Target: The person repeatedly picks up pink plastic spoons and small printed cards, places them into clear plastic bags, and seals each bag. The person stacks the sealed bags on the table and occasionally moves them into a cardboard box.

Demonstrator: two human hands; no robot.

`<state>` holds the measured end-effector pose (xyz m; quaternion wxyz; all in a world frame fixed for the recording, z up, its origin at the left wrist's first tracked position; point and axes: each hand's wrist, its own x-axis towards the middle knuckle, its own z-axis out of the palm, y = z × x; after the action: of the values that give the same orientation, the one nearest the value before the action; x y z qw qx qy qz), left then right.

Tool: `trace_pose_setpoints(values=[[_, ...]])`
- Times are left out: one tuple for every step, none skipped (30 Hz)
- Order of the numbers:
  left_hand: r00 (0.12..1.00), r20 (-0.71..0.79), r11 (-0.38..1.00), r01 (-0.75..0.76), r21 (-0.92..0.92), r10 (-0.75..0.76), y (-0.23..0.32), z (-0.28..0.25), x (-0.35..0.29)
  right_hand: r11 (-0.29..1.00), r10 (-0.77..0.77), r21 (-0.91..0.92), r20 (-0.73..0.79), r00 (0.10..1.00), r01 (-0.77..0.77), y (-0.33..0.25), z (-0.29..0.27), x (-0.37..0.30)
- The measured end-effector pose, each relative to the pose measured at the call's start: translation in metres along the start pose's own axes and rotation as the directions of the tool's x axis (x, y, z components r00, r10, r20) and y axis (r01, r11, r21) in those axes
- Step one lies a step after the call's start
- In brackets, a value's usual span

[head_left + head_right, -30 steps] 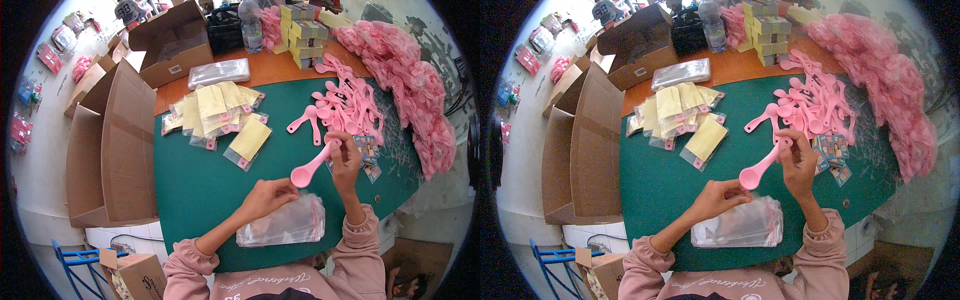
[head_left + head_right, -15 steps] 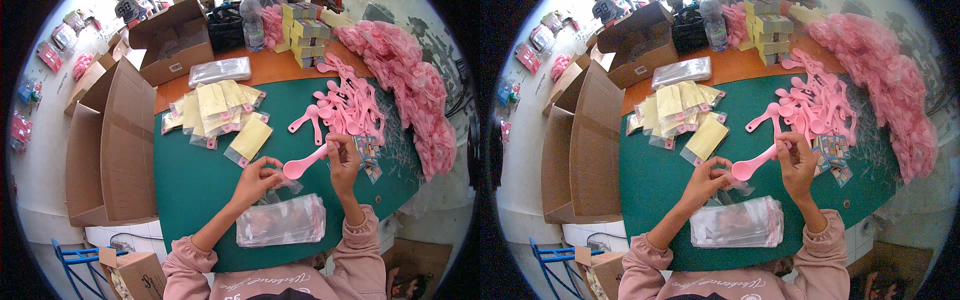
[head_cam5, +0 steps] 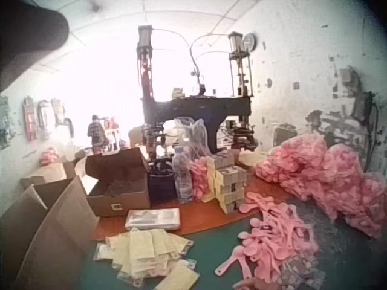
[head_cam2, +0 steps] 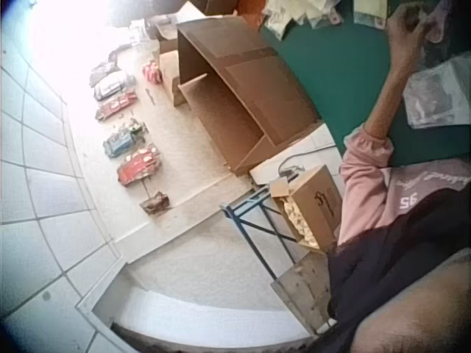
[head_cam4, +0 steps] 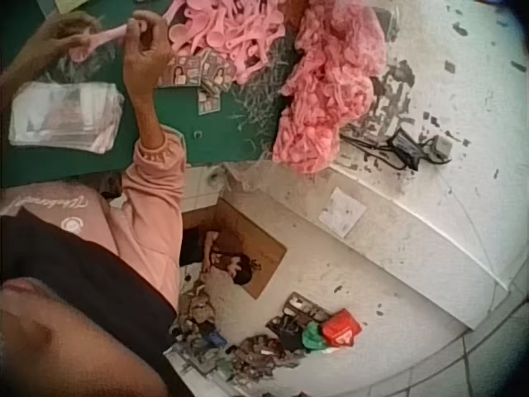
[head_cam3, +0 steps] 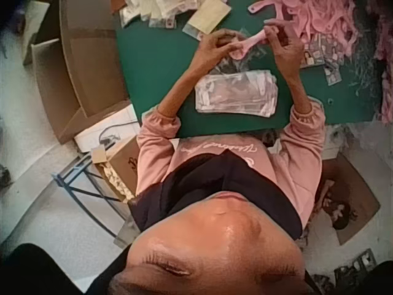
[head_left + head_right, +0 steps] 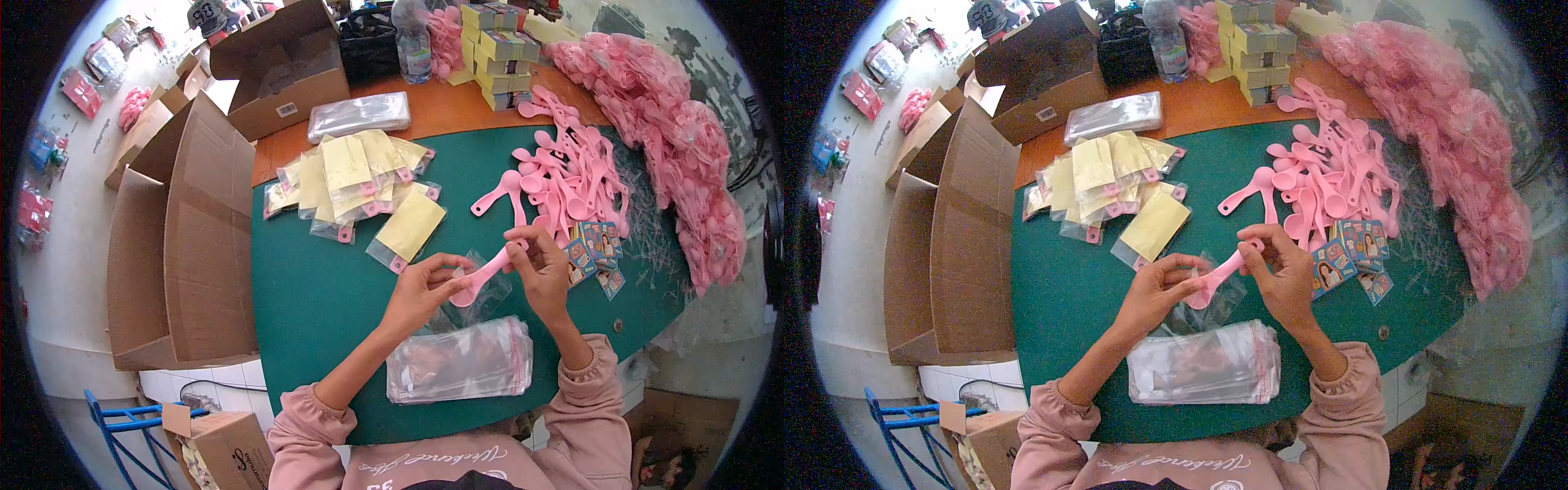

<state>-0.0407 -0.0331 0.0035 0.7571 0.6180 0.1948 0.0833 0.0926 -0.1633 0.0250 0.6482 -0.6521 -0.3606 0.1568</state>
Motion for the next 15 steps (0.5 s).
trace_pose_setpoints(values=[[1.0, 0.001, 1.0, -0.001, -0.001, 0.001, -0.001, 0.0, 0.001, 0.998, 0.046, 0.052, -0.008, 0.999, -0.045, -0.003, 0.001, 0.001], [0.999, 0.026, 0.999, -0.018, -0.033, 0.019, -0.002, -0.001, 0.002, 0.991, 0.092, 0.104, -0.015, 0.996, -0.09, -0.005, 0.001, 0.002], [0.998, 0.05, 0.997, -0.034, -0.066, 0.037, -0.002, 0.0, 0.003, 0.991, 0.091, 0.102, -0.016, 0.996, -0.089, -0.005, 0.0, 0.002], [0.998, 0.048, 0.997, -0.034, -0.066, 0.037, 0.0, -0.001, 0.002, 0.996, 0.049, 0.083, -0.063, 0.997, -0.044, -0.004, 0.0, 0.003], [0.999, 0.025, 0.996, 0.025, -0.086, -0.023, 0.004, -0.001, 0.002, 0.998, 0.007, 0.062, -0.109, 0.994, 0.0, -0.003, 0.0, 0.003], [0.997, 0.004, 0.991, 0.083, -0.107, -0.083, 0.006, -0.001, 0.001, 0.998, 0.007, 0.063, -0.109, 0.994, 0.0, -0.003, -0.003, 0.005], [0.997, 0.003, 0.991, 0.082, -0.108, -0.082, 0.005, -0.001, 0.001, 0.998, -0.027, 0.052, -0.179, 0.984, 0.037, -0.005, -0.008, 0.007], [0.998, 0.027, 0.988, 0.068, -0.137, -0.065, 0.004, -0.002, 0.001, 0.997, -0.061, 0.04, -0.248, 0.967, 0.073, -0.006, -0.012, 0.008], [0.998, 0.051, 0.985, 0.056, -0.165, -0.048, 0.004, -0.002, 0.001, 0.997, -0.074, 0.019, -0.238, 0.968, 0.08, -0.005, -0.012, 0.008], [0.998, 0.051, 0.985, 0.055, -0.164, -0.047, 0.004, -0.003, 0.001, 0.996, -0.075, 0.02, -0.239, 0.968, 0.082, -0.005, -0.011, 0.007], [0.997, 0.025, 0.996, 0.068, -0.05, -0.067, 0.005, -0.003, 0.001, 0.997, -0.074, 0.017, -0.21, 0.975, 0.079, -0.004, -0.009, 0.005], [0.997, -0.003, 0.995, 0.083, 0.063, -0.083, 0.006, -0.003, 0.001, 0.997, -0.072, 0.015, -0.18, 0.981, 0.076, -0.003, -0.008, 0.005], [0.997, -0.003, 0.995, 0.082, 0.064, -0.082, 0.007, -0.003, 0.001, 0.997, -0.073, 0.015, -0.18, 0.981, 0.077, -0.004, -0.008, 0.005], [0.996, -0.026, 0.995, 0.083, 0.06, -0.081, 0.008, -0.003, 0.0, 0.996, -0.079, 0.02, -0.171, 0.982, 0.083, -0.004, -0.008, 0.005], [0.995, -0.05, 0.995, 0.084, 0.056, -0.081, 0.009, -0.003, 0.0, 0.996, -0.084, 0.024, -0.162, 0.983, 0.089, -0.005, -0.009, 0.005]])
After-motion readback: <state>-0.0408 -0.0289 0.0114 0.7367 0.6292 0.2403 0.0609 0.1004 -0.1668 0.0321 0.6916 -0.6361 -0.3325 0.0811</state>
